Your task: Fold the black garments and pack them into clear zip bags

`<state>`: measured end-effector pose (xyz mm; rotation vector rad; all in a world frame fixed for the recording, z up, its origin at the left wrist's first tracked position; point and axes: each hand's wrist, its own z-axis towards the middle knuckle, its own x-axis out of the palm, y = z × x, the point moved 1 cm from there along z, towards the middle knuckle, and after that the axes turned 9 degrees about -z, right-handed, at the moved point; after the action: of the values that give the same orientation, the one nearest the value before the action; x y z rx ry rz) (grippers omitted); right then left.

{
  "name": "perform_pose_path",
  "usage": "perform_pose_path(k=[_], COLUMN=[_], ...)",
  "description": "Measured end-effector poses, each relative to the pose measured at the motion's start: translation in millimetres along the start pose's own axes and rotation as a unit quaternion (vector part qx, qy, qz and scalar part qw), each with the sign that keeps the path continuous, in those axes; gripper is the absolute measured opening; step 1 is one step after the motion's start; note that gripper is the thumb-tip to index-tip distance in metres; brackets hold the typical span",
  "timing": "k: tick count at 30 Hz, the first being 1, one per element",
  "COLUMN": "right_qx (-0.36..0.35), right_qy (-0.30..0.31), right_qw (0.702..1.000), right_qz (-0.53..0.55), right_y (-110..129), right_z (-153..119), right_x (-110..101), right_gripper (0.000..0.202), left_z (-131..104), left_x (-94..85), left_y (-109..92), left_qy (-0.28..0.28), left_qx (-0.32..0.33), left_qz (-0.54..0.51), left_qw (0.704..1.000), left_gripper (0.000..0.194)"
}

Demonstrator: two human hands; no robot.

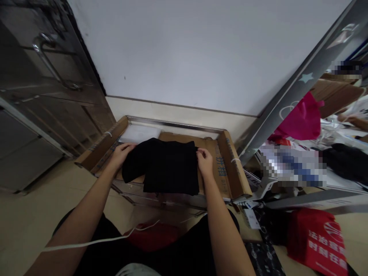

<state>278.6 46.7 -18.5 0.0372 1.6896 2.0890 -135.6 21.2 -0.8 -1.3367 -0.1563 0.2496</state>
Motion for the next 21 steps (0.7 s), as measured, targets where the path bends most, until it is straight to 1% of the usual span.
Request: perform_pose_path(k=[2,4,5,8,10,13,15,16,19,21], right_qx=[-0.002,-0.001,0.000,0.005,0.014,0.027,0.030,0.030,0.027,0.026], right_qy=[0.004,0.005,0.005,-0.001,-0.001,0.002,0.002,0.000,0.000,0.000], right_qw=[1.000,1.000,1.000,1.000,1.000,1.000,1.000,1.000,1.000,1.000], right_qz=[-0.004,-0.009,-0.010,-0.003,0.005,0.011,0.010,0.009,0.011,0.017], right_y=[-1.2,-1.2,-1.0,0.4,1.4,2.8,3.2,3.1,2.5,2.3], right_z=[0.3,0.6,0.7,1.3,1.6,1.6,1.4,1.2,1.2,1.2], right_x=[-0.3,-0.5,-0.5,0.0,0.5,1.1,1.2,1.1,1.0,1.0], right_gripper=[0.035,0.035,0.035,0.035,0.035,0.036,0.035,0.035,0.032,0.031], left_z=[-7.2,-12.1,-13.6,-15.4,-15.6,-14.9,-12.8,-11.2,-5.4,-1.9], left_x=[-3.2,-3.7,-3.4,-2.2,-2.1,-2.1,-1.2,-0.1,6.2,13.4], left_y=[-2.2,-3.9,-4.7,-9.5,-17.0,-37.8,-55.2,-63.5,-82.8,-91.8], left_qy=[0.025,0.036,0.034,0.006,0.000,0.028,0.047,0.061,0.126,0.162], left_qx=[0.001,0.013,0.026,0.085,0.109,0.126,0.120,0.104,0.049,0.033], left_qz=[0.022,0.044,0.053,0.082,0.123,0.192,0.219,0.222,0.193,0.172], left_qw=[0.999,0.998,0.998,0.993,0.986,0.973,0.967,0.968,0.972,0.971], left_gripper=[0.035,0.033,0.029,0.023,0.023,0.021,0.019,0.021,0.032,0.027])
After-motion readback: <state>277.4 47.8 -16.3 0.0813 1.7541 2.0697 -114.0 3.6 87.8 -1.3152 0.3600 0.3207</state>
